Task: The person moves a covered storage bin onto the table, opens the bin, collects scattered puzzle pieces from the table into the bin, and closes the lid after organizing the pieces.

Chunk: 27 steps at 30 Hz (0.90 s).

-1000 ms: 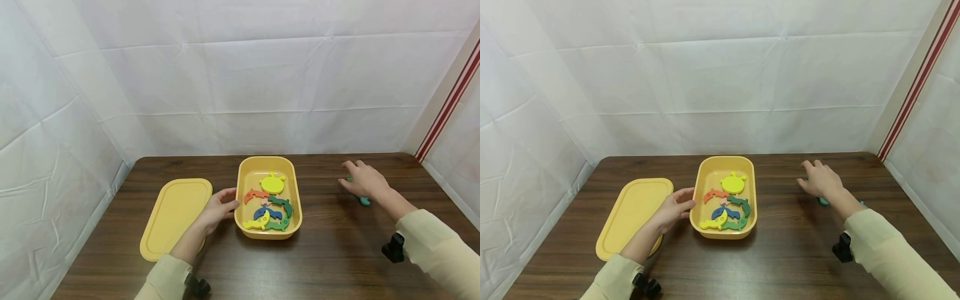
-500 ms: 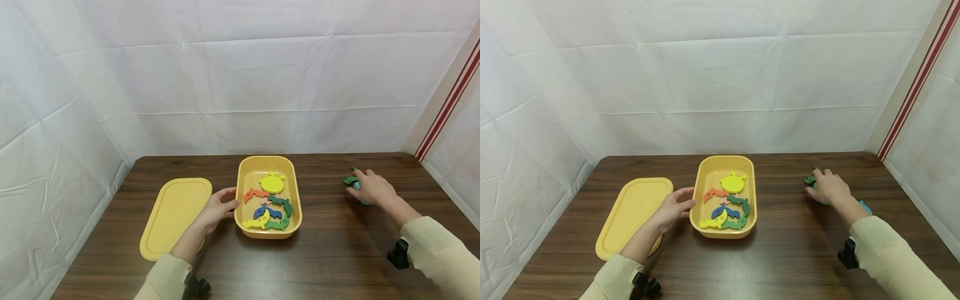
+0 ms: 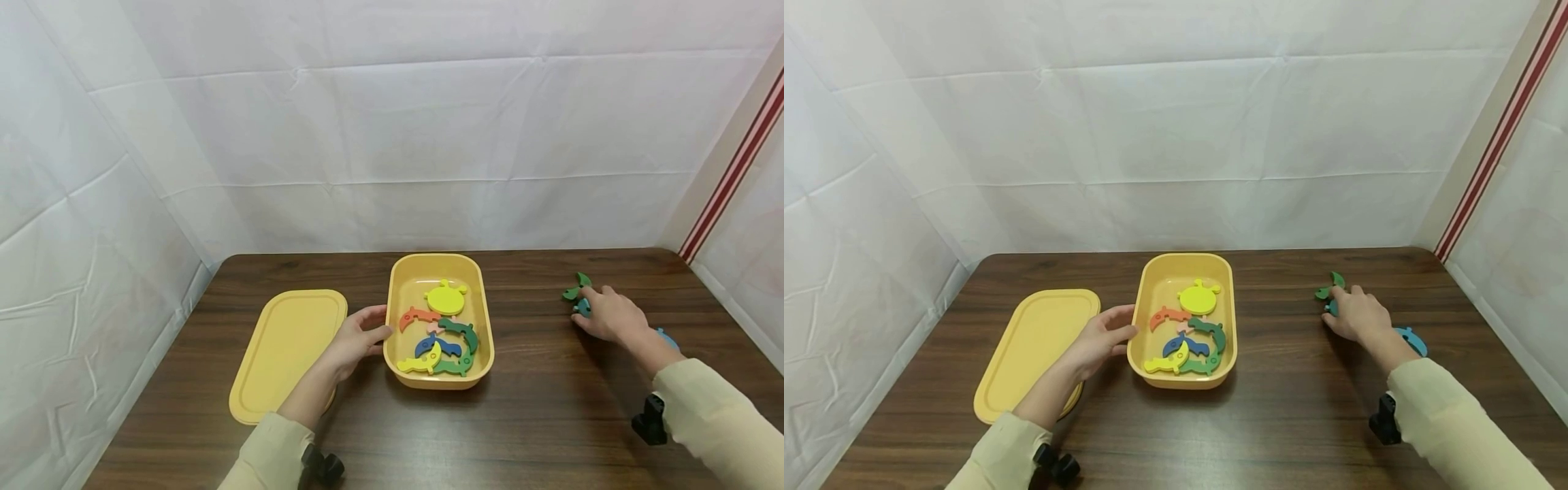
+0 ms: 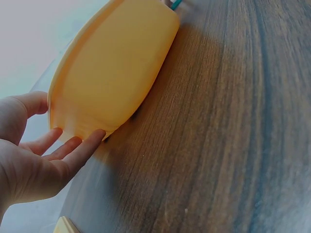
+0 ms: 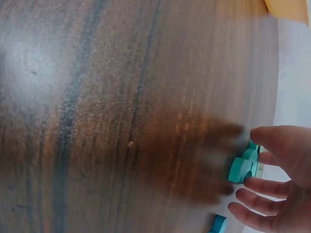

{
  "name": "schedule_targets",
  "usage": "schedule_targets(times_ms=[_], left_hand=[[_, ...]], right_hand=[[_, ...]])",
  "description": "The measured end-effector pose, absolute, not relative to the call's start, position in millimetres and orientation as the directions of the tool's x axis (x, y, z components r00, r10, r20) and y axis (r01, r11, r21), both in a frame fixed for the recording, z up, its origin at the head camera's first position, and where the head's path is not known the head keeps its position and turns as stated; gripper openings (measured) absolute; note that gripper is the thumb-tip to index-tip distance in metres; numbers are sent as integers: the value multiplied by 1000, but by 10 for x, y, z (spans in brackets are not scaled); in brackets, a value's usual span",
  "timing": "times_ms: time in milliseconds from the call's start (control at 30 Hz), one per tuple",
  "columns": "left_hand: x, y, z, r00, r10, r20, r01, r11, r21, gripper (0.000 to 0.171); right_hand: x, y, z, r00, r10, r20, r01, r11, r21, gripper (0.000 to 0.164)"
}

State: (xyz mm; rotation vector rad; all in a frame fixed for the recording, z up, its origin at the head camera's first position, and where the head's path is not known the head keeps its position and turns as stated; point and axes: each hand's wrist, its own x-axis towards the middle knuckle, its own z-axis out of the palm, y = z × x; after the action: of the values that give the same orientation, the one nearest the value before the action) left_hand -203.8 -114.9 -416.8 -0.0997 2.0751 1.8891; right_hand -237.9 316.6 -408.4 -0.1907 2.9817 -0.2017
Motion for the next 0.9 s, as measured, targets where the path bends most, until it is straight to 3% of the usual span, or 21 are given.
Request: schedule_targets(times_ms=[533, 900], left_hand=[[-2024, -1145, -4140, -941, 168, -294, -277, 118, 954, 49], [-2025, -1147, -4148, -942, 167, -293, -277, 114, 954, 49]], right_hand=[[-2356, 3140, -4142, -981, -149, -124, -127, 977, -174, 29], [-2347, 3138, -4149, -980, -149, -129, -123, 974, -192, 27]])
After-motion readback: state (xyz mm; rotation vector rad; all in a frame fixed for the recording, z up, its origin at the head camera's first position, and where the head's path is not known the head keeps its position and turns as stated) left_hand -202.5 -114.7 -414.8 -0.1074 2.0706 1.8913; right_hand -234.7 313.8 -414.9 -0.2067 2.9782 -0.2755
